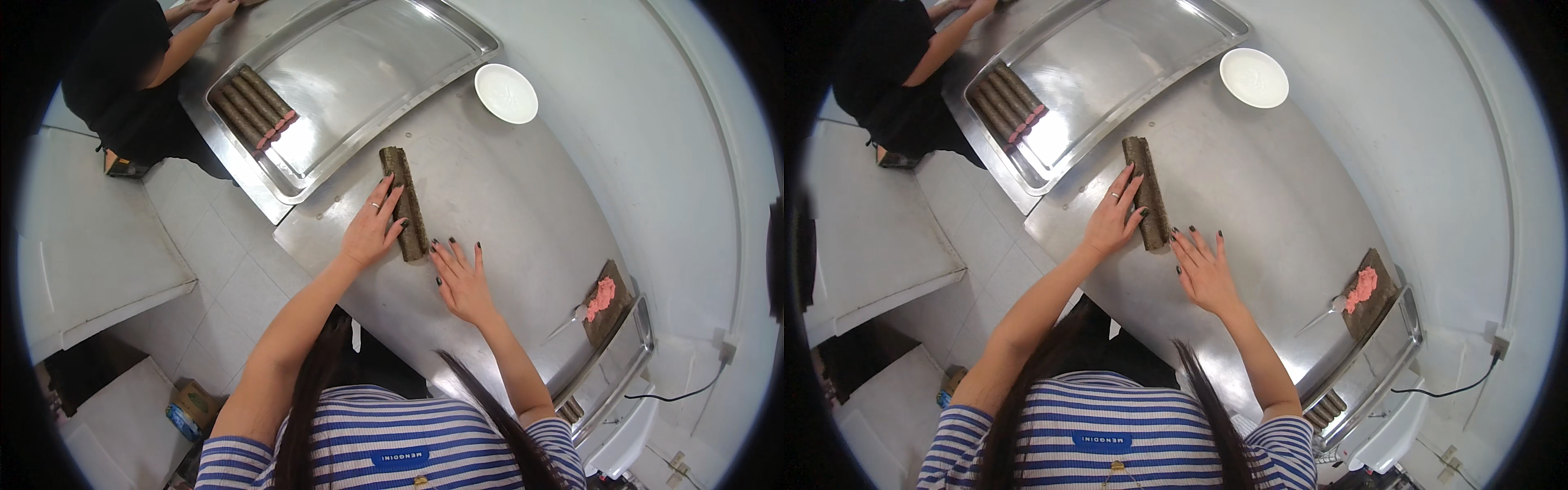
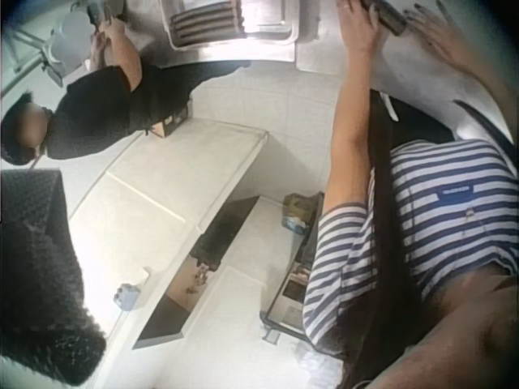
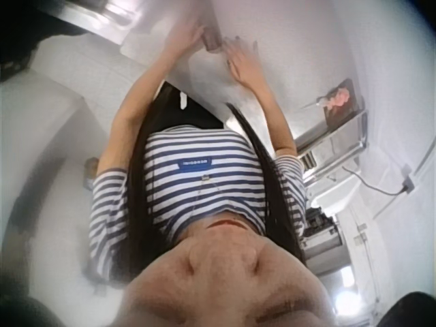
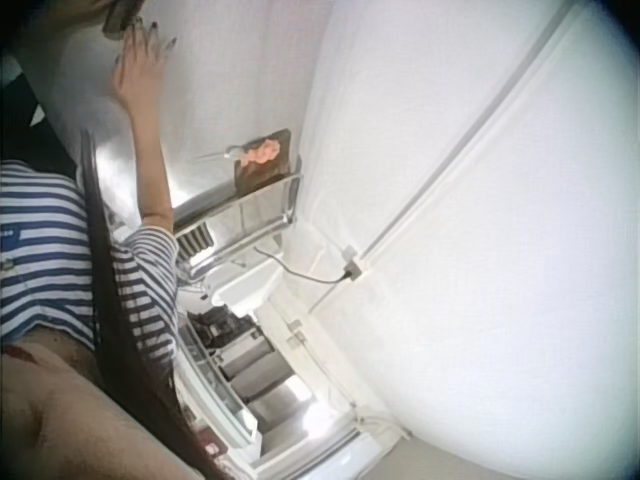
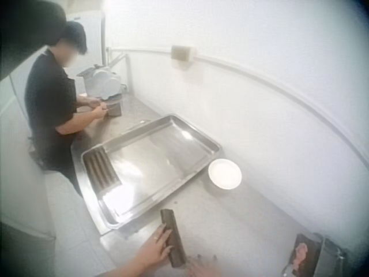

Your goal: The person spreads a pink filling onto a sheet of nori using a spoon, then rolls the nori into a cylindrical sushi roll. The completed roll is placed on a metal tray alongside other finished rolls. The process is repeated with additional nori sheets.

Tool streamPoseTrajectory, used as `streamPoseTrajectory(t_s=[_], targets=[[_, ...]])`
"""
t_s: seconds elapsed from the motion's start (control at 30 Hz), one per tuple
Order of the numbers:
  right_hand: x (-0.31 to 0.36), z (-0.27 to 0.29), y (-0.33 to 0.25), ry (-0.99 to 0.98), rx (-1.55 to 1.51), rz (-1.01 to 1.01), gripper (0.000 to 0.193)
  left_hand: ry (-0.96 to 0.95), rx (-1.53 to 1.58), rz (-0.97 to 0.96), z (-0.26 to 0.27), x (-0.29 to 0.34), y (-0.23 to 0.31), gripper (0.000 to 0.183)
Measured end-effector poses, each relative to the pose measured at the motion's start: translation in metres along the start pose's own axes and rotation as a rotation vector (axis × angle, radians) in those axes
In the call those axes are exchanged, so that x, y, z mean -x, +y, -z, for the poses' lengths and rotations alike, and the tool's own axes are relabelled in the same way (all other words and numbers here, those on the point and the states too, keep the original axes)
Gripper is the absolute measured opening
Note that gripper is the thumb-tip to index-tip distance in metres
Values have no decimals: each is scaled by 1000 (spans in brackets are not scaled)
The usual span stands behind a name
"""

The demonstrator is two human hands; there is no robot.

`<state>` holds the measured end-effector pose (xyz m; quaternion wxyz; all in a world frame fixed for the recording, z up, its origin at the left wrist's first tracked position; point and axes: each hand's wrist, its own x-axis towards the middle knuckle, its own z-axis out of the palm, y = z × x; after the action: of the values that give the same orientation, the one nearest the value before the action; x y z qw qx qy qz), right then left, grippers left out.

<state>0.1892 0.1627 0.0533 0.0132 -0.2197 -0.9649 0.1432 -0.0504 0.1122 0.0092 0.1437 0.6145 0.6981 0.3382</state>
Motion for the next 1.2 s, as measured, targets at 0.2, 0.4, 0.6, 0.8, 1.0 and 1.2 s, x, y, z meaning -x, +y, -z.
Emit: streamPoseTrajectory(t_s=[0.2, 0.4, 0.6, 0.8, 1.0, 1.2], targets=[[-50, -20, 16, 39, 35, 31, 47, -10, 19, -7, -2, -2, -2, 59], [-134, -18, 39, 137, 44, 90, 45, 10, -9, -51, -7, 1, -9, 59], [-185, -19, 55, 250, 46, 28, 43, -40, 16, -8, 3, -3, 0, 59], [-138, -9, -8, 389, -468, -484, 38, 32, 240, 41, 1, -1, -7, 60], [-126, -51, -58, 422, -358, -630, 52, 58, 134, -141, 6, -2, -18, 59], [-71, -25, -40, 245, -348, -477, 41, -296, -105, -411, 51, -12, -1, 53]])
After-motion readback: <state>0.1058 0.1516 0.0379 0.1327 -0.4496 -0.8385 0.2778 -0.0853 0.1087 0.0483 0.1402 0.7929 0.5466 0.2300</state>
